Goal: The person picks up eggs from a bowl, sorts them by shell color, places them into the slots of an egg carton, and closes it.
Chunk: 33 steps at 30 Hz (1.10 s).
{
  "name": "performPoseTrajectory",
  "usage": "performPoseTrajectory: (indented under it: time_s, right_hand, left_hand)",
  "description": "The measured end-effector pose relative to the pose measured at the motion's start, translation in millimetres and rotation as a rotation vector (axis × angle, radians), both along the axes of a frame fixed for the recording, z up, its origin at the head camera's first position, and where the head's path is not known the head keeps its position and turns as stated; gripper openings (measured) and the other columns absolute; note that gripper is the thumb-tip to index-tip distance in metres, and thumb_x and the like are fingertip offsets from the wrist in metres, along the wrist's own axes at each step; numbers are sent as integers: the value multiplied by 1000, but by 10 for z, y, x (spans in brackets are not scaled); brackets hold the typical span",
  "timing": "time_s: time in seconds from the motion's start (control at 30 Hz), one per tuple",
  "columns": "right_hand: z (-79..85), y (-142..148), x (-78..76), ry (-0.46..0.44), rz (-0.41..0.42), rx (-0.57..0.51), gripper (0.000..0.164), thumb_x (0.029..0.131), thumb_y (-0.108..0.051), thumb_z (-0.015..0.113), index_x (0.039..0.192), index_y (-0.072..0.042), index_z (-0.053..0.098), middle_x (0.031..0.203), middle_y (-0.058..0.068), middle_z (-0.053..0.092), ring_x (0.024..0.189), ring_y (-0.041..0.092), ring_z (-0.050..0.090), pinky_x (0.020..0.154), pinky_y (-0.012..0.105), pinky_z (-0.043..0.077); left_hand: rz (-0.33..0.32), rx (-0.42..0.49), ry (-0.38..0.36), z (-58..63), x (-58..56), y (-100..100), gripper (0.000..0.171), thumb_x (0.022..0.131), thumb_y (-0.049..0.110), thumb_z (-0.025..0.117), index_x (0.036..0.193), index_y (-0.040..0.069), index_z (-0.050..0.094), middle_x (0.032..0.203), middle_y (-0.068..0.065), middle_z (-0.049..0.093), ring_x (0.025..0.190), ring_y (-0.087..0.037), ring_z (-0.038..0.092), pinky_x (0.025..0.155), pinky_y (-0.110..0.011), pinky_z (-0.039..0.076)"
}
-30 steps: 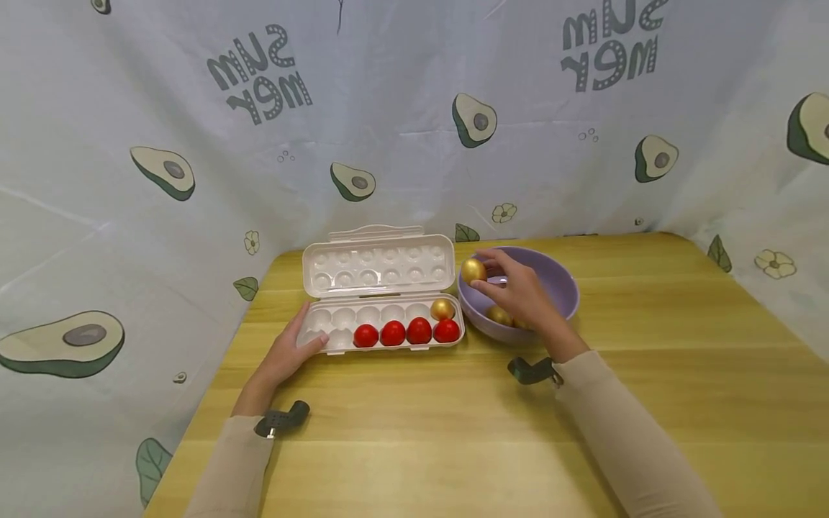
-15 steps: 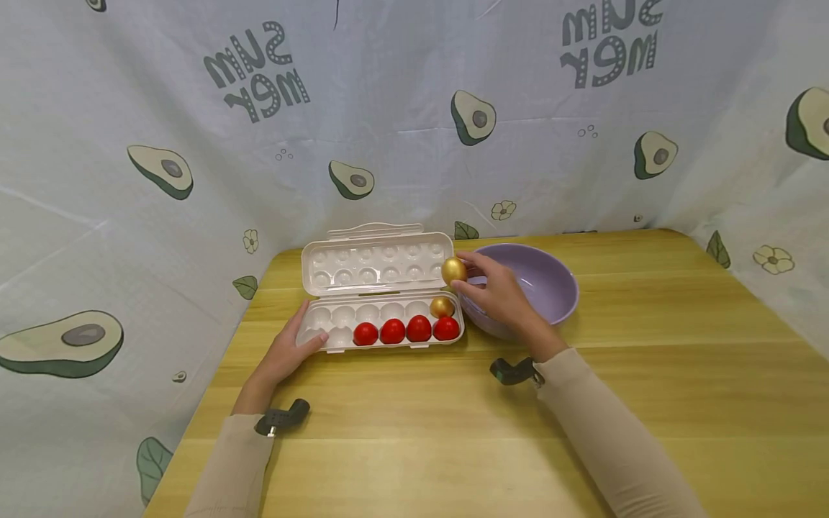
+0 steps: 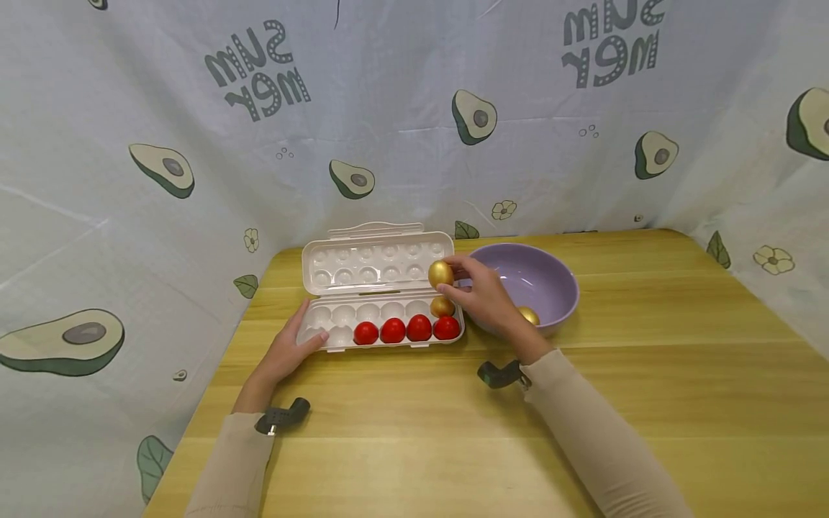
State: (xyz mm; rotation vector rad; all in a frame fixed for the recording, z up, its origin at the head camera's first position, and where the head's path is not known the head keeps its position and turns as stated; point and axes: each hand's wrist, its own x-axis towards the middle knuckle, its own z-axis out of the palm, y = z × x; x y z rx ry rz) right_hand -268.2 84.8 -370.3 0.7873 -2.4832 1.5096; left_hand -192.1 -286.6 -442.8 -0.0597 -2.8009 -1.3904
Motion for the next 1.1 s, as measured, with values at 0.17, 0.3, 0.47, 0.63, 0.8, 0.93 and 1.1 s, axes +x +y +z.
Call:
performPoseTrajectory:
  time_s: [0.17, 0.3, 0.47, 0.63, 0.8, 0.93, 1.1]
  right_hand:
    - [-18, -71, 2, 4, 13, -27, 45, 86, -13, 73, 127, -3, 56, 116, 13, 63, 105, 25, 61, 85, 37, 56]
    - [-26, -123, 11, 6, 30, -60, 43, 86, -11, 73, 125, -2, 56, 114, 14, 63, 102, 26, 62, 83, 41, 56]
    - [-50, -200, 46, 5, 34, -57, 44, 86, -10, 73, 125, -3, 55, 114, 15, 64, 102, 26, 63, 83, 38, 56]
    - [-98, -290, 70, 4, 36, -60, 44, 85, -10, 73, 124, -3, 54, 114, 14, 63, 104, 25, 62, 83, 32, 56]
    - [-151, -362, 68, 6, 58, -68, 44, 85, -7, 73, 124, -2, 51, 115, 15, 62, 103, 26, 62, 85, 34, 55]
    - [-201, -399, 48, 28, 67, -36, 48, 87, -8, 72, 130, -3, 50, 116, 16, 63, 100, 28, 63, 87, 38, 55]
    - [-263, -414, 17, 81, 55, 21, 53, 87, -9, 72, 135, -3, 51, 122, 15, 62, 102, 29, 63, 89, 41, 54]
  left_hand:
    - [0, 2, -3, -2, -2, 0, 89, 91, 43, 61, 157, 15, 9, 160, -19, 10, 145, -41, 10, 114, -61, 10]
    - [-2, 8, -1, 5, -5, 2, 89, 91, 42, 62, 157, 15, 8, 160, -18, 11, 145, -41, 10, 114, -61, 10]
    - [-9, 32, 2, -5, -11, -9, 88, 91, 40, 63, 157, 17, 8, 160, -18, 10, 145, -40, 10, 114, -61, 9]
    - [-7, 24, -1, -24, -10, -13, 88, 91, 40, 62, 157, 17, 8, 160, -18, 10, 145, -41, 10, 114, -61, 9]
    - [0, 5, -7, -29, -11, -10, 89, 91, 43, 62, 157, 16, 8, 160, -18, 10, 145, -41, 10, 114, -60, 10]
    - [2, 5, -5, -37, -13, -11, 89, 91, 43, 62, 157, 15, 9, 160, -19, 10, 145, -41, 10, 114, -60, 9]
    - [0, 7, 2, -33, -19, -4, 88, 91, 43, 62, 157, 15, 9, 160, -19, 11, 145, -41, 10, 114, -60, 10]
